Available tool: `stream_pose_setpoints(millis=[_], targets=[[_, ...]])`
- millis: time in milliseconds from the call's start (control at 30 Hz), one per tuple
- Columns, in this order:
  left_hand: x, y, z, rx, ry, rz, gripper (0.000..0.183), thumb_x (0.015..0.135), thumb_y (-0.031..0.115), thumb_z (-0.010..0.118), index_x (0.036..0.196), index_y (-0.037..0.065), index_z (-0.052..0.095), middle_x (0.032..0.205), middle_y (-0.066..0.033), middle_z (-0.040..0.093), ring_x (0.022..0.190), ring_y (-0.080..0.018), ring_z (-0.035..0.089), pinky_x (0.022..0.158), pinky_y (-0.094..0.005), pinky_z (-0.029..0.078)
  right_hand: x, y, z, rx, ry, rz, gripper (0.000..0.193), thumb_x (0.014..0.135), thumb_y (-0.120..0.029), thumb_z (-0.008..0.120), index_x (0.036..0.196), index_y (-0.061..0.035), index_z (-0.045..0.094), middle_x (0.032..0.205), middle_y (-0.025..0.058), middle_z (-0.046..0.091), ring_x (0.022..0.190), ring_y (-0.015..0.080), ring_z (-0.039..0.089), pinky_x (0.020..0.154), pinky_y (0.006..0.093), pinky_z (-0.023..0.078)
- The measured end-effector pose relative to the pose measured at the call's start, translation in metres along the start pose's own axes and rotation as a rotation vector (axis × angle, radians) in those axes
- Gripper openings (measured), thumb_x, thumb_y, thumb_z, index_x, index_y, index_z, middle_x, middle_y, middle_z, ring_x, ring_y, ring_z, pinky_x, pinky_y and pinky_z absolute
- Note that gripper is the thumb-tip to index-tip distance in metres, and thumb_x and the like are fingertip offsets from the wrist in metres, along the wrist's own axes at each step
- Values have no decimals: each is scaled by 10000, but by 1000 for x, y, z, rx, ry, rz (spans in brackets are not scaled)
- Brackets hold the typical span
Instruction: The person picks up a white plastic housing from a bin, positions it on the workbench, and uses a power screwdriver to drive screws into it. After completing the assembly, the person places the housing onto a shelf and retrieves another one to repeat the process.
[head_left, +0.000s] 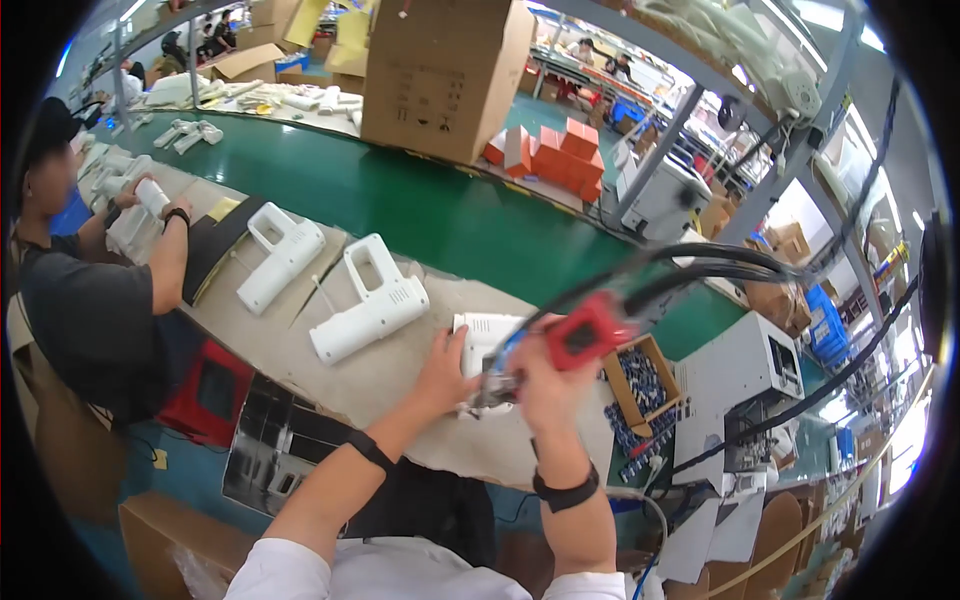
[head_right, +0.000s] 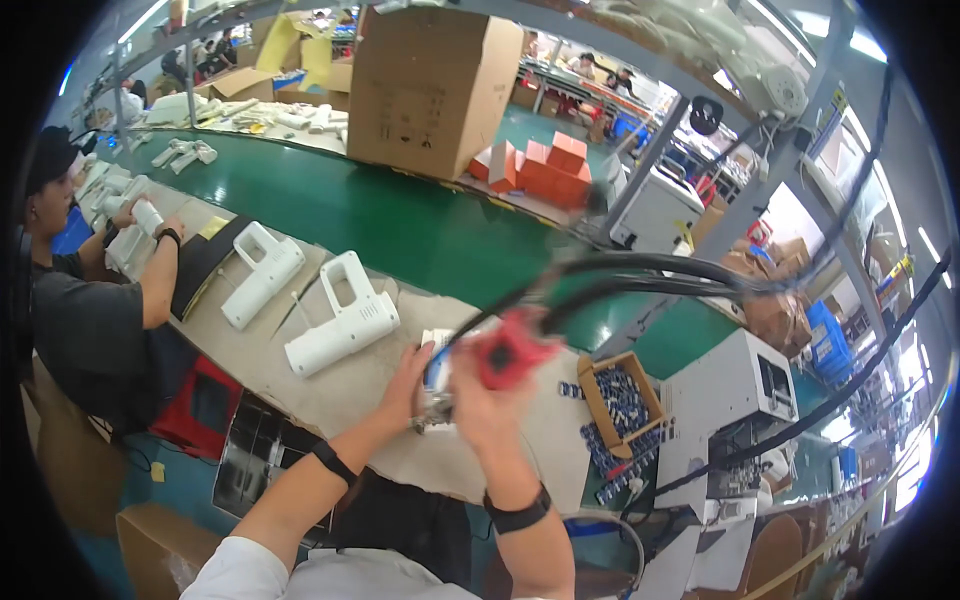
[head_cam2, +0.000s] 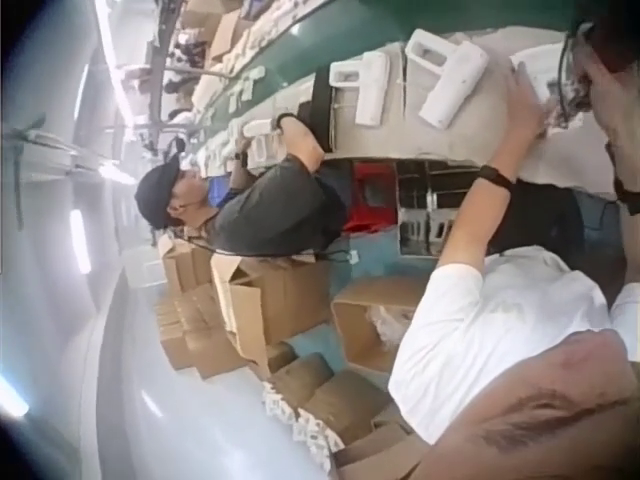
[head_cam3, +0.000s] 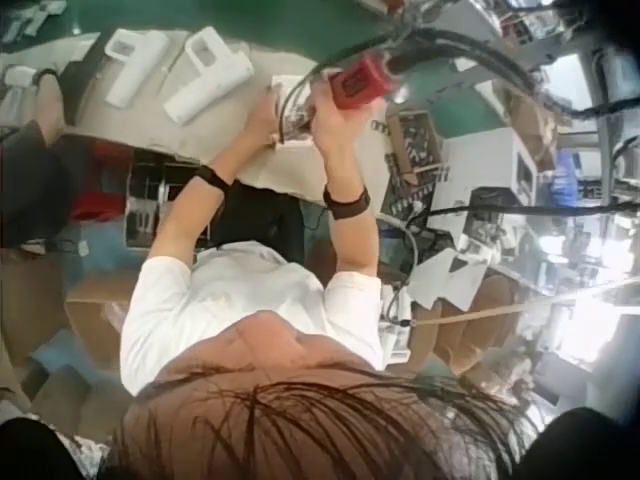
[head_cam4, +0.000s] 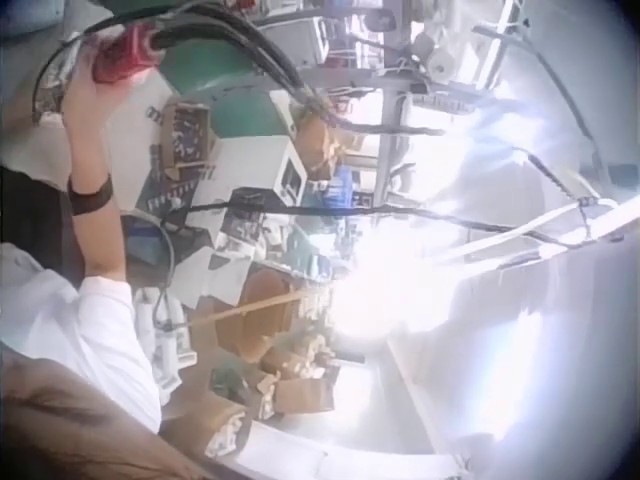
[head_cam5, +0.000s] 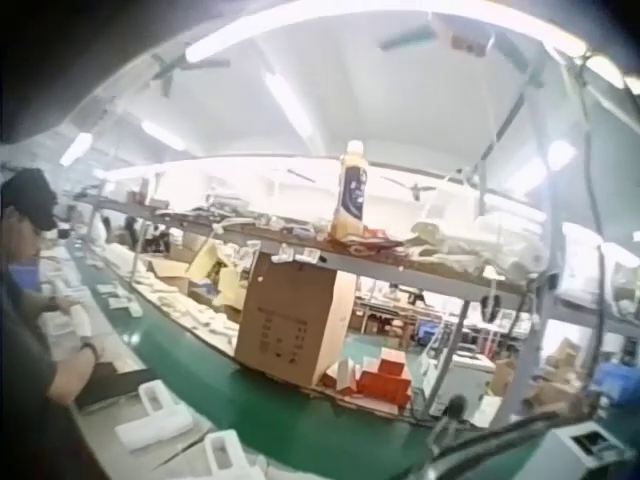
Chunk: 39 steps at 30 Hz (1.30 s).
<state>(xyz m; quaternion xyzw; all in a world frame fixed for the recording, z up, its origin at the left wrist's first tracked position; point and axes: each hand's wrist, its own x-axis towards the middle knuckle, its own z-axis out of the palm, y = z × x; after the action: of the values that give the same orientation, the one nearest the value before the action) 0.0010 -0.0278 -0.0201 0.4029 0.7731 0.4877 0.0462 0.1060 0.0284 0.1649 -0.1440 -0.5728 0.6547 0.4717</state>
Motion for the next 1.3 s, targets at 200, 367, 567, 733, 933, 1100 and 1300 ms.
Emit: stream_pose_setpoints(millis=[200, 367, 567, 733, 933, 1100, 1300], targets=[[-41, 12, -73, -145, 8, -291, 900, 669, 90, 740, 1449, 97, 291, 1228, -160, 537, 921, -250, 632, 799, -370, 524, 22, -57, -17, -279, 172, -317, 342, 860, -89, 613, 1149, -1, 453, 983, 93, 577, 702, 110, 537, 575, 239, 440], [-96, 37, -166, -402, -160, -428, 905, 641, 36, 777, 1438, 135, 361, 1004, -149, 617, 834, -169, 628, 716, -291, 528, -92, -7, -102, -704, 92, -543, 589, 755, -127, 689, 1249, 23, 404, 1152, 132, 473, 1024, 195, 511, 903, 389, 417], [-117, 55, -197, -587, -396, -229, 771, 654, 58, 777, 1360, 112, 472, 1464, -87, 386, 1132, -212, 520, 903, -365, 492, -158, 37, -167, -67, -393, 714, 671, 823, -322, 700, 1313, 66, 456, 1224, 176, 583, 1111, 263, 583, 934, 391, 469], [-98, 84, -174, -526, -585, 25, 752, 705, 115, 781, 1381, 109, 451, 1476, -119, 350, 1080, -220, 542, 874, -355, 494, -175, -9, -183, 65, -122, 618, 783, 707, -373, 782, 1238, 119, 483, 1027, 193, 651, 756, 239, 671, 554, 312, 532], [-73, 60, -181, 54, -235, 244, 661, 746, 253, 756, 1318, 61, 486, 1377, -165, 462, 1190, -341, 501, 1006, -402, 416, -235, -56, -266, -114, 138, 665, 784, 681, -426, 702, 1193, 130, 492, 971, 249, 642, 734, 312, 670, 542, 361, 545], [-55, 49, -167, 158, -210, 181, 644, 721, 221, 752, 1281, 16, 509, 1323, -178, 510, 1222, -352, 482, 1033, -416, 386, -292, -109, -286, -243, 339, 656, 670, 740, -234, 698, 1266, 101, 452, 1216, 245, 542, 1042, 314, 592, 830, 384, 500], [-23, 31, -169, 528, -139, 220, 731, 702, 39, 662, 1384, -14, 407, 1429, -173, 423, 1365, -304, 335, 1129, -389, 236, -304, -137, -294, -400, 204, 965, 564, 728, -139, 758, 1227, 8, 539, 1000, 79, 636, 887, 168, 629, 723, 300, 530]])
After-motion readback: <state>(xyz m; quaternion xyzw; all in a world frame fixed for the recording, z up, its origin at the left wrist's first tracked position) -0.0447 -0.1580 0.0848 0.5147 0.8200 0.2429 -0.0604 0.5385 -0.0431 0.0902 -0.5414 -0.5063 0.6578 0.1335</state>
